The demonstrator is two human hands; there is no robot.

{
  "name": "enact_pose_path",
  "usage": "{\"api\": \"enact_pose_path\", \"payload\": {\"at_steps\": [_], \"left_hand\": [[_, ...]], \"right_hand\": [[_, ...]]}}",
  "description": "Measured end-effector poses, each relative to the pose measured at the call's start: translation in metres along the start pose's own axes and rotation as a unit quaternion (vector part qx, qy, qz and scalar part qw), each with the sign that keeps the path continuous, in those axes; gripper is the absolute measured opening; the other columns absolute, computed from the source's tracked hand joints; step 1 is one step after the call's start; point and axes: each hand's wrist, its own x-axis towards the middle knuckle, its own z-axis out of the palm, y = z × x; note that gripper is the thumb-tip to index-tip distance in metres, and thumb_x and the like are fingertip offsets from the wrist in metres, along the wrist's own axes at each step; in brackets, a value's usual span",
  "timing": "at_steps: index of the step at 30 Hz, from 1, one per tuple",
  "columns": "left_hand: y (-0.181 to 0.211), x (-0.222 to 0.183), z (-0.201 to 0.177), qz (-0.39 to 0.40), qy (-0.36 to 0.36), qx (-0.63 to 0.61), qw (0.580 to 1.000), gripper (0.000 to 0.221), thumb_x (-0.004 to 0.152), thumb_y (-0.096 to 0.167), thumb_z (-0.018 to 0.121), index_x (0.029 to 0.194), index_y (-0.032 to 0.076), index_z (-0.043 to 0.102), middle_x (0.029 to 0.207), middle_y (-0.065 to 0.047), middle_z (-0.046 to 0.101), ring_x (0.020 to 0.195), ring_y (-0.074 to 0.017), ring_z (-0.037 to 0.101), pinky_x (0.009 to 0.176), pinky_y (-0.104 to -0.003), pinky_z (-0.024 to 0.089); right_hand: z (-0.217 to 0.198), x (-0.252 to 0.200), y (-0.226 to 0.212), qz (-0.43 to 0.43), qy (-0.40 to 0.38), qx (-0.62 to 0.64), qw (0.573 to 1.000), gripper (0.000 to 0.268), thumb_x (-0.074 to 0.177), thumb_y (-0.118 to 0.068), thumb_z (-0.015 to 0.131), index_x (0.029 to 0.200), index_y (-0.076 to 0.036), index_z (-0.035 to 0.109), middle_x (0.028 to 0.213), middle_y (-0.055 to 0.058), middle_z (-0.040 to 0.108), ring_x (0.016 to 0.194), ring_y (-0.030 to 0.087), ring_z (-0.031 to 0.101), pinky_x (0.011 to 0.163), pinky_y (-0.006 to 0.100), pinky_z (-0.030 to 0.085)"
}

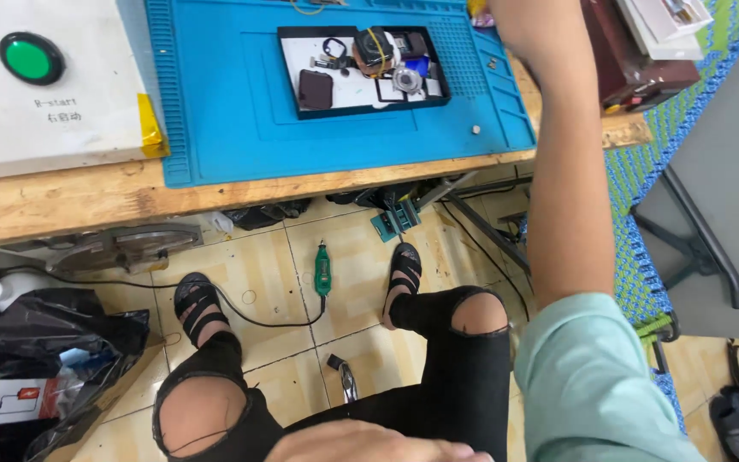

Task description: Polishing a small component using a handheld rotary tool and inspecting a model ship

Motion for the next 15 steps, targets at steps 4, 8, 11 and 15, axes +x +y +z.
{"api": "enact_pose_path", "payload": {"at_steps": [4, 8, 11, 15], "left_hand": [[0.03, -0.054, -0.024, 0.427, 0.413, 0.057, 0.802, 0.024, 0.078, 0.027, 0.064, 0.101, 0.025, 0.072, 0.093, 0.012, 0.076, 0.074, -0.0041, 0.074, 0.065, -0.021, 0.054], [0.023, -0.043, -0.025, 0.408, 0.429, 0.067, 0.803, 0.041, 0.074, 0.03, 0.073, 0.113, 0.025, 0.064, 0.085, 0.006, 0.075, 0.042, 0.001, 0.054, 0.034, -0.011, 0.044], [0.023, -0.025, -0.032, 0.474, 0.422, 0.053, 0.771, 0.04, 0.076, 0.014, 0.073, 0.114, 0.014, 0.062, 0.097, 0.0, 0.073, 0.073, -0.0052, 0.072, 0.081, -0.022, 0.06], [0.031, -0.014, -0.038, 0.44, 0.429, 0.024, 0.789, 0.034, 0.075, 0.013, 0.073, 0.108, 0.013, 0.067, 0.098, 0.0, 0.073, 0.073, -0.0063, 0.072, 0.078, -0.021, 0.052]], "right_hand": [[0.0, -0.066, -0.027, 0.081, -0.011, 0.007, 0.997, 0.011, 0.095, 0.0, 0.059, 0.105, -0.003, 0.058, 0.081, 0.008, 0.06, 0.067, 0.016, 0.057, 0.063, 0.033, 0.048], [0.023, -0.099, -0.02, 0.134, -0.006, 0.06, 0.989, 0.014, 0.09, -0.007, 0.064, 0.104, -0.003, 0.066, 0.084, 0.007, 0.063, 0.075, 0.017, 0.057, 0.068, 0.031, 0.049], [0.027, -0.101, -0.017, 0.136, 0.0, 0.049, 0.99, 0.015, 0.089, -0.008, 0.064, 0.103, -0.005, 0.067, 0.084, 0.008, 0.06, 0.074, 0.02, 0.056, 0.068, 0.037, 0.049], [0.036, -0.099, -0.007, 0.155, -0.008, 0.043, 0.987, 0.005, 0.086, -0.01, 0.068, 0.091, -0.008, 0.067, 0.081, 0.007, 0.056, 0.069, 0.019, 0.053, 0.065, 0.034, 0.047]]}}
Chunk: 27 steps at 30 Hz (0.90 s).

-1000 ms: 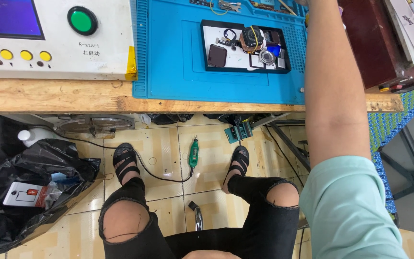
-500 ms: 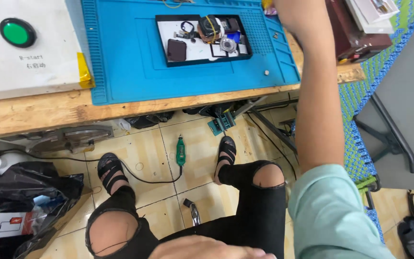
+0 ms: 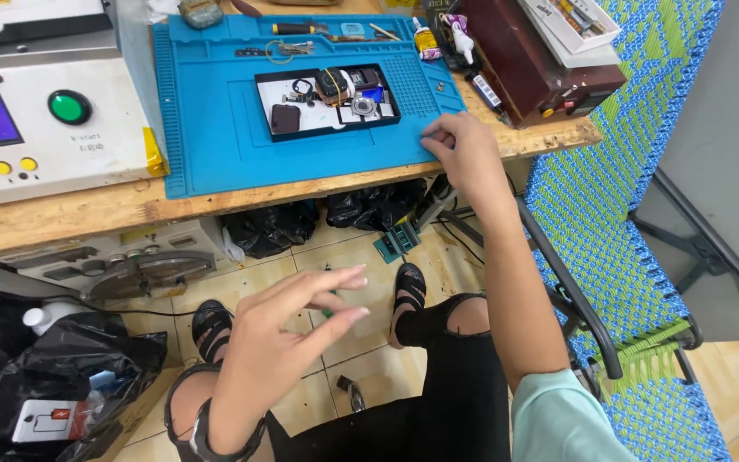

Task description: Polishing a small component using a handheld rotary tool and inspecting a model ship

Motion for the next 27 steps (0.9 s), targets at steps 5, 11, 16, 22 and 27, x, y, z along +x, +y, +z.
{"api": "enact_pose_path", "payload": {"at_steps": [5, 11, 16, 22, 27], "left_hand": [[-0.011, 0.009, 0.012, -0.048, 0.049, -0.057, 0.996, 0.03, 0.079, 0.009, 0.068, 0.108, 0.01, 0.066, 0.094, -0.004, 0.074, 0.081, -0.0107, 0.072, 0.073, -0.021, 0.059], [-0.004, 0.008, 0.027, -0.021, 0.198, -0.078, 0.977, 0.024, 0.08, 0.005, 0.068, 0.103, 0.006, 0.065, 0.092, -0.008, 0.072, 0.08, -0.0142, 0.071, 0.073, -0.021, 0.06], [-0.003, -0.003, 0.032, 0.064, 0.211, -0.074, 0.973, 0.035, 0.075, 0.016, 0.073, 0.105, 0.004, 0.062, 0.092, -0.008, 0.07, 0.076, -0.0151, 0.068, 0.07, -0.022, 0.06], [0.007, -0.003, 0.042, 0.072, 0.207, -0.075, 0.973, 0.033, 0.069, 0.02, 0.077, 0.096, 0.007, 0.065, 0.082, -0.007, 0.068, 0.07, -0.0132, 0.067, 0.065, -0.02, 0.054], [0.003, -0.002, 0.049, 0.046, 0.199, -0.082, 0.976, 0.031, 0.068, 0.015, 0.08, 0.095, 0.011, 0.066, 0.085, -0.006, 0.068, 0.069, -0.0122, 0.067, 0.064, -0.021, 0.054]], "right_hand": [[0.003, -0.013, -0.007, -0.04, 0.056, 0.011, 0.998, 0.009, 0.095, -0.009, 0.056, 0.088, -0.005, 0.06, 0.084, 0.009, 0.058, 0.076, 0.023, 0.05, 0.065, 0.037, 0.042], [-0.026, -0.084, -0.092, -0.078, -0.114, 0.676, 0.724, 0.008, 0.095, 0.0, 0.048, 0.092, -0.002, 0.055, 0.077, 0.009, 0.056, 0.062, 0.015, 0.055, 0.053, 0.02, 0.048], [-0.027, -0.114, -0.119, -0.131, -0.189, 0.693, 0.683, 0.01, 0.093, -0.012, 0.058, 0.09, -0.002, 0.057, 0.074, 0.014, 0.056, 0.055, 0.017, 0.056, 0.05, 0.023, 0.047], [-0.026, -0.115, -0.106, -0.134, -0.234, 0.686, 0.676, 0.005, 0.089, -0.003, 0.061, 0.092, 0.0, 0.06, 0.081, 0.019, 0.058, 0.061, 0.023, 0.064, 0.059, 0.028, 0.055], [-0.028, -0.123, -0.105, -0.138, -0.163, 0.627, 0.749, 0.016, 0.083, -0.001, 0.066, 0.096, -0.006, 0.059, 0.078, 0.015, 0.063, 0.067, 0.019, 0.064, 0.062, 0.027, 0.056]]}}
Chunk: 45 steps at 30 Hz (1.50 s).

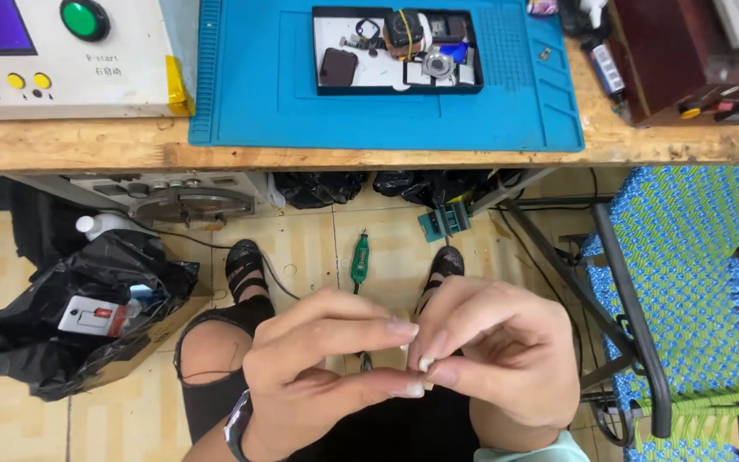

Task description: Polishing a small component using a handheld rotary tool and inspecting a model ship

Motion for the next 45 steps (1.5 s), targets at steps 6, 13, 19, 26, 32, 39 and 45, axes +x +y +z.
{"api": "enact_pose_path", "payload": {"at_steps": [6, 13, 19, 26, 32, 39, 45], "left_hand": [[-0.004, 0.004, -0.005, 0.021, -0.065, -0.045, 0.997, 0.026, 0.074, 0.012, 0.077, 0.098, 0.008, 0.066, 0.092, -0.008, 0.065, 0.08, -0.0143, 0.068, 0.075, -0.021, 0.057], [-0.008, 0.008, -0.01, -0.024, -0.114, -0.058, 0.991, 0.021, 0.081, 0.011, 0.07, 0.101, 0.01, 0.066, 0.102, -0.011, 0.068, 0.093, -0.0191, 0.07, 0.087, -0.026, 0.059], [-0.013, 0.015, -0.019, -0.073, -0.165, -0.055, 0.982, 0.023, 0.079, 0.01, 0.072, 0.102, 0.013, 0.068, 0.097, -0.006, 0.064, 0.087, -0.0155, 0.065, 0.078, -0.023, 0.053], [-0.018, 0.02, -0.025, -0.057, -0.176, -0.039, 0.982, 0.018, 0.076, 0.012, 0.073, 0.094, 0.011, 0.069, 0.095, -0.009, 0.064, 0.083, -0.0138, 0.064, 0.076, -0.02, 0.053], [-0.033, 0.02, -0.055, -0.078, -0.078, -0.071, 0.991, 0.018, 0.071, -0.004, 0.071, 0.085, -0.004, 0.06, 0.086, -0.02, 0.065, 0.081, -0.029, 0.073, 0.076, -0.033, 0.069], [-0.081, 0.005, -0.121, -0.139, 0.013, -0.121, 0.983, 0.024, 0.079, 0.008, 0.071, 0.097, 0.0, 0.058, 0.092, -0.017, 0.066, 0.08, -0.0229, 0.073, 0.068, -0.027, 0.07], [-0.092, 0.003, -0.174, -0.164, -0.087, -0.059, 0.981, 0.037, 0.077, 0.005, 0.069, 0.11, 0.016, 0.057, 0.096, -0.003, 0.071, 0.086, -0.0105, 0.079, 0.074, -0.018, 0.078]], "right_hand": [[-0.002, -0.004, -0.005, 0.004, 0.008, -0.136, 0.991, 0.011, 0.08, -0.005, 0.068, 0.09, -0.008, 0.065, 0.08, 0.009, 0.067, 0.068, 0.017, 0.063, 0.062, 0.023, 0.053], [-0.006, -0.002, -0.006, 0.005, 0.018, -0.204, 0.979, 0.01, 0.082, -0.004, 0.063, 0.091, -0.008, 0.066, 0.083, 0.011, 0.065, 0.07, 0.016, 0.063, 0.064, 0.021, 0.051], [-0.009, -0.008, 0.001, 0.082, 0.039, -0.073, 0.993, 0.031, 0.077, 0.007, 0.067, 0.101, 0.0, 0.049, 0.089, 0.017, 0.064, 0.08, 0.019, 0.068, 0.073, 0.023, 0.061], [-0.007, -0.003, 0.006, 0.138, 0.042, -0.021, 0.989, 0.041, 0.08, 0.005, 0.065, 0.113, 0.0, 0.041, 0.085, 0.02, 0.065, 0.076, 0.02, 0.067, 0.069, 0.023, 0.057], [-0.067, 0.033, 0.04, 0.272, -0.205, -0.333, 0.879, 0.017, 0.088, -0.026, 0.056, 0.097, -0.012, 0.058, 0.076, -0.002, 0.069, 0.066, 0.006, 0.063, 0.052, 0.019, 0.049], [-0.147, -0.036, 0.416, 0.649, -0.017, -0.302, 0.698, 0.039, 0.095, -0.031, 0.049, 0.071, -0.001, 0.054, 0.074, 0.015, 0.063, 0.064, 0.022, 0.063, 0.062, 0.033, 0.058], [-0.179, -0.134, 0.608, 0.705, 0.119, -0.365, 0.597, 0.094, 0.07, -0.067, 0.059, 0.14, -0.019, 0.018, 0.129, 0.021, 0.037, 0.12, 0.042, 0.04, 0.091, 0.052, 0.042]]}}
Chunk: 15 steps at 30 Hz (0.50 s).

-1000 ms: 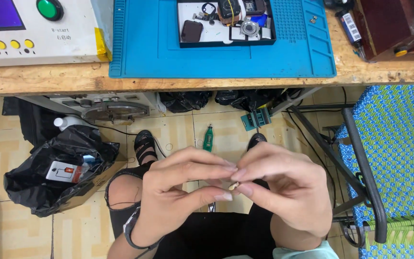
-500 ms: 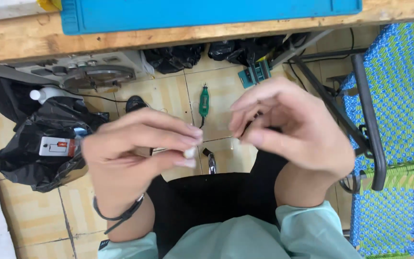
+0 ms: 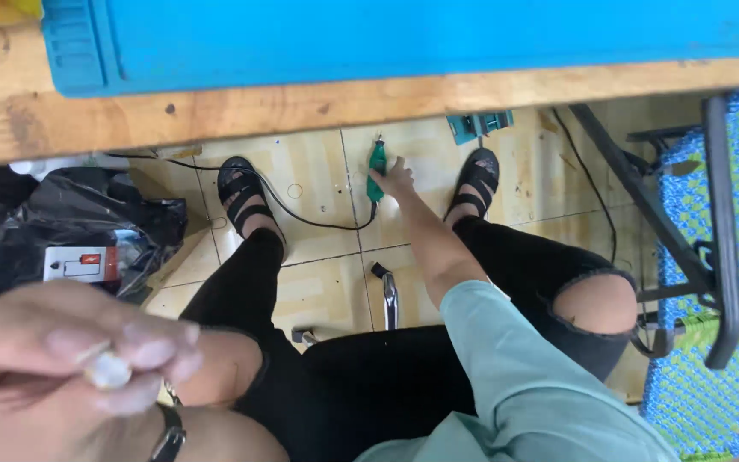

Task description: Polishing a small component using a handheld rotary tool and inspecting a model ship

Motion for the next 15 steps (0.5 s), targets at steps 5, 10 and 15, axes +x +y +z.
{"api": "enact_pose_path", "payload": {"at_steps": [5, 10, 15], "left_hand": [[-0.022, 0.0, 0.01, 0.02, 0.121, 0.027, 0.992, 0.04, 0.071, 0.008, 0.072, 0.106, 0.011, 0.054, 0.084, -0.008, 0.071, 0.074, -0.0125, 0.079, 0.078, -0.025, 0.076], [-0.006, 0.018, 0.036, -0.036, 0.165, 0.009, 0.986, 0.023, 0.069, 0.01, 0.072, 0.088, 0.003, 0.062, 0.082, -0.012, 0.069, 0.068, -0.0163, 0.074, 0.066, -0.021, 0.068], [-0.003, 0.025, 0.051, 0.016, 0.066, -0.16, 0.985, 0.018, 0.069, 0.001, 0.073, 0.085, 0.0, 0.065, 0.083, -0.018, 0.069, 0.066, -0.0241, 0.073, 0.062, -0.029, 0.067]], "right_hand": [[0.072, 0.068, 0.022, -0.048, 0.073, 0.119, 0.989, 0.1, 0.065, -0.042, 0.08, 0.131, 0.007, 0.023, 0.118, 0.017, 0.055, 0.108, 0.035, 0.057, 0.086, 0.039, 0.052], [0.045, -0.001, 0.009, -0.095, -0.042, 0.299, 0.948, 0.082, 0.063, -0.031, 0.076, 0.127, -0.017, 0.028, 0.118, 0.018, 0.05, 0.098, 0.033, 0.055, 0.071, 0.043, 0.053], [-0.035, -0.195, -0.003, -0.123, -0.18, 0.523, 0.824, 0.076, 0.067, 0.003, 0.074, 0.119, -0.014, 0.022, 0.094, 0.026, 0.057, 0.064, 0.029, 0.062, 0.058, 0.039, 0.056]]}}
